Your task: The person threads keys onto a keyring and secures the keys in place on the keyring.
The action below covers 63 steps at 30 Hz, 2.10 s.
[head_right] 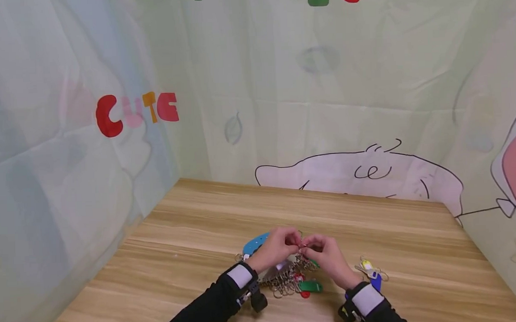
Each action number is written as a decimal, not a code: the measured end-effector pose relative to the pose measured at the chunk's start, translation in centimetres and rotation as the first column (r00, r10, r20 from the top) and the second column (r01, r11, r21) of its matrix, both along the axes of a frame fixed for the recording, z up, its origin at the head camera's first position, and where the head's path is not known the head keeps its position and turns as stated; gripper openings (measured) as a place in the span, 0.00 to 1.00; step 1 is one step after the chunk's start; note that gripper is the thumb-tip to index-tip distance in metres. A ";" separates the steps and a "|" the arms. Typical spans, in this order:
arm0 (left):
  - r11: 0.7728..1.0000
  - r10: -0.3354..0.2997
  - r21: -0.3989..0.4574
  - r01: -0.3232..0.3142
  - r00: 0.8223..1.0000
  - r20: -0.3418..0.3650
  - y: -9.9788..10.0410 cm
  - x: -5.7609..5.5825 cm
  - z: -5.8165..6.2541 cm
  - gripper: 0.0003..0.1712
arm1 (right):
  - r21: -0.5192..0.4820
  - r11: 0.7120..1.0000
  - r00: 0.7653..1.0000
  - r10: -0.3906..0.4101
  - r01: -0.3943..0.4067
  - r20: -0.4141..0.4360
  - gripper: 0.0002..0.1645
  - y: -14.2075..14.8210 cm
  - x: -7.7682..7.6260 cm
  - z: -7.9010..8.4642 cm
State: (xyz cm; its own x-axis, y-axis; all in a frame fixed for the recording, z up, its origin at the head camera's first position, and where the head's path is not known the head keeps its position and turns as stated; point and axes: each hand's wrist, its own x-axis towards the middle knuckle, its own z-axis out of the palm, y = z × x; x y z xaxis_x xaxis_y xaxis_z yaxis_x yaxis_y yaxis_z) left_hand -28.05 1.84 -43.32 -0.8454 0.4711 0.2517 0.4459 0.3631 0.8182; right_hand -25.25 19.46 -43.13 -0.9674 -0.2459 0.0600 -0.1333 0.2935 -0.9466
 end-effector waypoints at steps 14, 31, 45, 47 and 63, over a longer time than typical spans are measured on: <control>1.000 -0.001 0.013 0.000 0.999 0.050 -0.3 -0.3 0.0 0.05 | -0.005 1.000 1.000 -0.007 0.007 -0.005 0.15 -0.3 -0.1 -0.1; 0.997 -0.029 -0.074 0.031 0.999 0.028 -0.5 0.2 0.1 0.05 | -0.012 1.000 0.999 0.008 -0.007 0.042 0.15 0.1 0.0 -0.1; 0.991 0.122 -0.056 -0.120 0.992 0.036 0.2 1.1 -0.1 0.04 | 0.075 0.997 0.977 0.051 -0.036 -0.206 0.09 -0.8 0.6 -0.6; 0.990 0.131 -0.062 -0.129 0.991 0.034 0.3 1.1 0.0 0.04 | 0.069 0.997 0.979 0.047 -0.034 -0.200 0.09 -0.8 0.6 -0.6; 0.995 0.100 0.025 -0.099 0.995 -0.014 0.6 1.0 -0.4 0.07 | 0.032 0.999 0.997 -0.020 0.023 -0.070 0.13 -0.2 0.3 -0.6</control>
State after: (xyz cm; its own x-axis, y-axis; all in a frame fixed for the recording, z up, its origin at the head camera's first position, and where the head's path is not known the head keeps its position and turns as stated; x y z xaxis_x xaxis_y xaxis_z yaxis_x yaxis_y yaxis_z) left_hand -27.08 2.43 -43.70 -0.8838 0.3785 0.2749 0.4208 0.3868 0.8206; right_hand -24.96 19.21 -43.69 -0.9662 -0.2280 0.1203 -0.1924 0.3273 -0.9251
